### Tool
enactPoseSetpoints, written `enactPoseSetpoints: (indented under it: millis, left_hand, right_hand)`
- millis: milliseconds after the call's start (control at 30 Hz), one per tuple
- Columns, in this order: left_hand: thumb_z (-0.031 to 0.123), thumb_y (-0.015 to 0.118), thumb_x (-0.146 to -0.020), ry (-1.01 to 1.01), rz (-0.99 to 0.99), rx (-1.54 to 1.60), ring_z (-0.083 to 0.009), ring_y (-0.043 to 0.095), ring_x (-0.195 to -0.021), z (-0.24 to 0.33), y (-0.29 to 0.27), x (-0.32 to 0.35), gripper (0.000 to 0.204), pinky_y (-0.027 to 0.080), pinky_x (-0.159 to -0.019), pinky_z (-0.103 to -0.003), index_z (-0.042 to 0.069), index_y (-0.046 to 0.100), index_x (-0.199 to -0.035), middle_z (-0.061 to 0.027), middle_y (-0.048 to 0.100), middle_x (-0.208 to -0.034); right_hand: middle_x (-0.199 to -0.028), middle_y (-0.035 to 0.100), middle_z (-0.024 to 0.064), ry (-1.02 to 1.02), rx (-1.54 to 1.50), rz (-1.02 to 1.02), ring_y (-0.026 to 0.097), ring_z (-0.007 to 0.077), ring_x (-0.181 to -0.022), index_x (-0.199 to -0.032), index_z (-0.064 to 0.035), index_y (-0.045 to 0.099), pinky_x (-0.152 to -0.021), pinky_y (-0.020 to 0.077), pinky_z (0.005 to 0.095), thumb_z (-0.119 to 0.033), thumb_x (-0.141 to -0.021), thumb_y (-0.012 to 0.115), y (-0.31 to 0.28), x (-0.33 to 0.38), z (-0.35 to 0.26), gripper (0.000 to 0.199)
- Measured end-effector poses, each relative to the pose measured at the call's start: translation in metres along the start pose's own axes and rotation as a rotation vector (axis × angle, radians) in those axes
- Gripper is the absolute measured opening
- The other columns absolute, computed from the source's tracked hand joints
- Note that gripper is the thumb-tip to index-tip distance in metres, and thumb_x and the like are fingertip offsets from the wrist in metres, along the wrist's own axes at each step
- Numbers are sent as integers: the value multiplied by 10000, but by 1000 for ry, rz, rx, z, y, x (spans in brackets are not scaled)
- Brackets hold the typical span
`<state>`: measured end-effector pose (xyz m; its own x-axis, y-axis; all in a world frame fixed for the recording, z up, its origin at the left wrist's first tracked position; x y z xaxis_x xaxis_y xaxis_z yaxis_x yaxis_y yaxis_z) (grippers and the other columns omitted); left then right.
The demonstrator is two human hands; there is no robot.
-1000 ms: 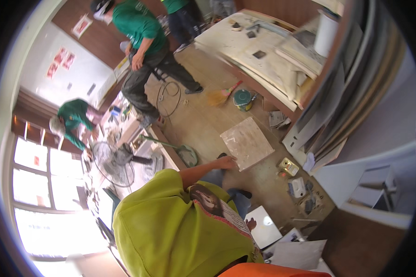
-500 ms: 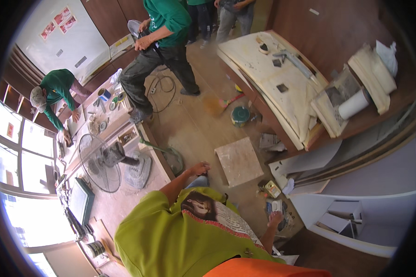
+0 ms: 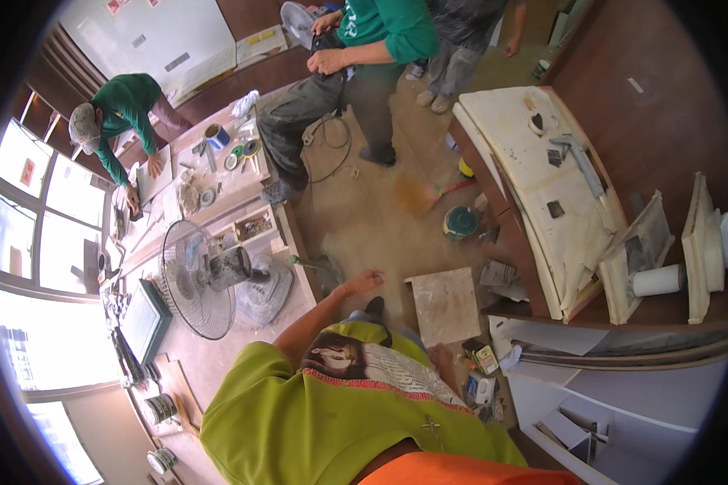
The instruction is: The person handles white cabinet panels and wooden frames, repeatedly lifting, positioning, and aligning them on a workbench. They move panels between the bench and floor, check fit against a frame, and adjust placement while another worker is present in the background.
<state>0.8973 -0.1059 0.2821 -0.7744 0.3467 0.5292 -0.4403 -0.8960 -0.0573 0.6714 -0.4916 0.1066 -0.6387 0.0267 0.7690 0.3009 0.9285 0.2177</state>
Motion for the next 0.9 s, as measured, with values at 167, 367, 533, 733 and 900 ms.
enactPoseSetpoints:
  millis: [167,367,533,733,900]
  left_hand:
    - [430,592,-972,-14,109,162,-183,570,-1147,-10,-39,31,580,472,-916,-326,72,468,-1411,-75,601,-1266]
    - [437,588,-967,-183,37,134,-208,578,-1157,-7,-47,27,592,468,-940,-356,81,457,-1421,-66,596,-1284]
    - [423,582,-967,-113,-35,-40,-223,592,-1128,47,-56,-35,580,479,-920,-365,48,479,-1398,-116,617,-1248]
    - [345,602,-945,14,48,-70,-256,627,-1105,90,-71,-86,532,471,-977,-357,-6,537,-1340,-175,659,-1193]
    - [329,620,-921,-82,348,-221,-293,630,-1136,-41,-111,-40,519,480,-988,-372,-4,561,-1314,-197,678,-1172]
  right_hand:
    - [-1013,642,65,-47,160,79,671,227,-885,-1211,-106,574,-676,554,337,-256,-945,576,15,-34,-81,305]
    - [-1070,650,48,-88,64,276,671,227,-910,-1277,-126,535,-772,520,353,-347,-940,584,15,-49,-151,406]
    - [-1035,657,41,-18,-68,334,660,196,-924,-1230,-137,568,-753,514,336,-338,-959,547,9,-49,-116,338]
    - [-1164,644,94,280,104,162,633,159,-995,-1239,-116,605,-834,502,335,-354,-977,513,10,-69,-67,366]
    - [-1116,642,75,437,493,-199,624,156,-964,-1275,-115,585,-829,496,311,-333,-976,533,30,-130,-108,374]
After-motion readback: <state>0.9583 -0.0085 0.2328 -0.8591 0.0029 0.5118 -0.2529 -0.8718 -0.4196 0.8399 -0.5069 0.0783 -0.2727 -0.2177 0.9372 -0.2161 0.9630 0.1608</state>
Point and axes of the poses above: each hand's wrist, its own x-axis away from the middle knuckle, its own y-axis out of the palm, z = x × y, the point moved 6 cm from there along -x, towards the middle knuckle
